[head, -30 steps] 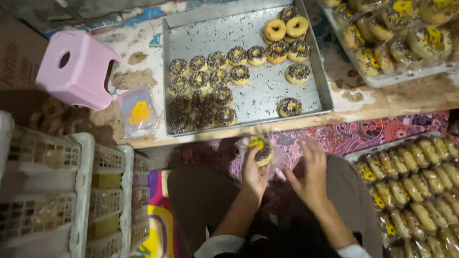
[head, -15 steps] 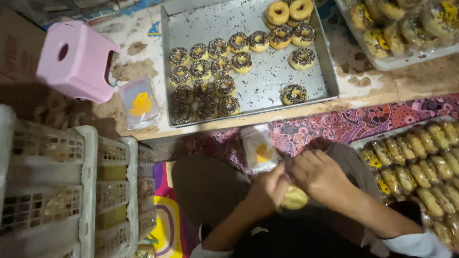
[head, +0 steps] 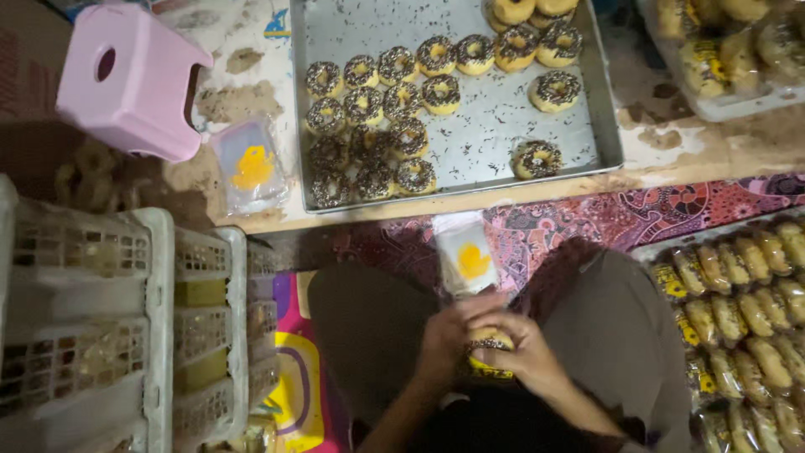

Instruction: The person sits on the floor and repeatedly picks donuts from a metal tray, places them into small plastic bags, and sets the filled bags aside. The tray contains plain and chocolate-sprinkled donuts, and the person handles them one at a time.

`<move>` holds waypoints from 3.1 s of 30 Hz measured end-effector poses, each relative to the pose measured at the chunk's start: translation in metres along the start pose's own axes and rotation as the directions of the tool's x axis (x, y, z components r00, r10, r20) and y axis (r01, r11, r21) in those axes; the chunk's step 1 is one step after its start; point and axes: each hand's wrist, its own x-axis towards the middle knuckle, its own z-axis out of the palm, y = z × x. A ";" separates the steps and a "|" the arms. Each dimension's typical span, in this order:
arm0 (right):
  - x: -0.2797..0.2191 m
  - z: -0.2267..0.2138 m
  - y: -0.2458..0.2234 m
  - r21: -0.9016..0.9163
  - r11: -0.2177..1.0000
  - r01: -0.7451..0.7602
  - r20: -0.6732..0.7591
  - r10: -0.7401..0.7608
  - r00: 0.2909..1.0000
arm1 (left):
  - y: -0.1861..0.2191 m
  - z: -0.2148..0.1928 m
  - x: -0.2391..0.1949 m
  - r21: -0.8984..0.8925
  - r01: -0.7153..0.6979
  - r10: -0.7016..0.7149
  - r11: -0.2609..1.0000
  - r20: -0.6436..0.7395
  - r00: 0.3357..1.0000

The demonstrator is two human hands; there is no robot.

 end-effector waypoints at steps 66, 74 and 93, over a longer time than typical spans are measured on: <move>0.226 -0.151 -0.188 -0.962 0.268 -0.062 -0.151 -0.326 0.933 | -0.023 -0.132 0.074 -0.849 -0.039 0.379 0.527 0.194 0.905; 0.105 -0.100 -0.169 -0.836 0.542 0.079 -0.223 -0.468 0.855 | 0.021 -0.046 0.103 -0.587 -0.284 0.007 0.758 -0.428 0.904; 0.047 -0.027 -0.083 -0.689 0.614 0.385 -0.282 -0.716 0.638 | 0.003 0.011 0.085 -0.585 -0.227 0.186 0.779 -0.130 0.974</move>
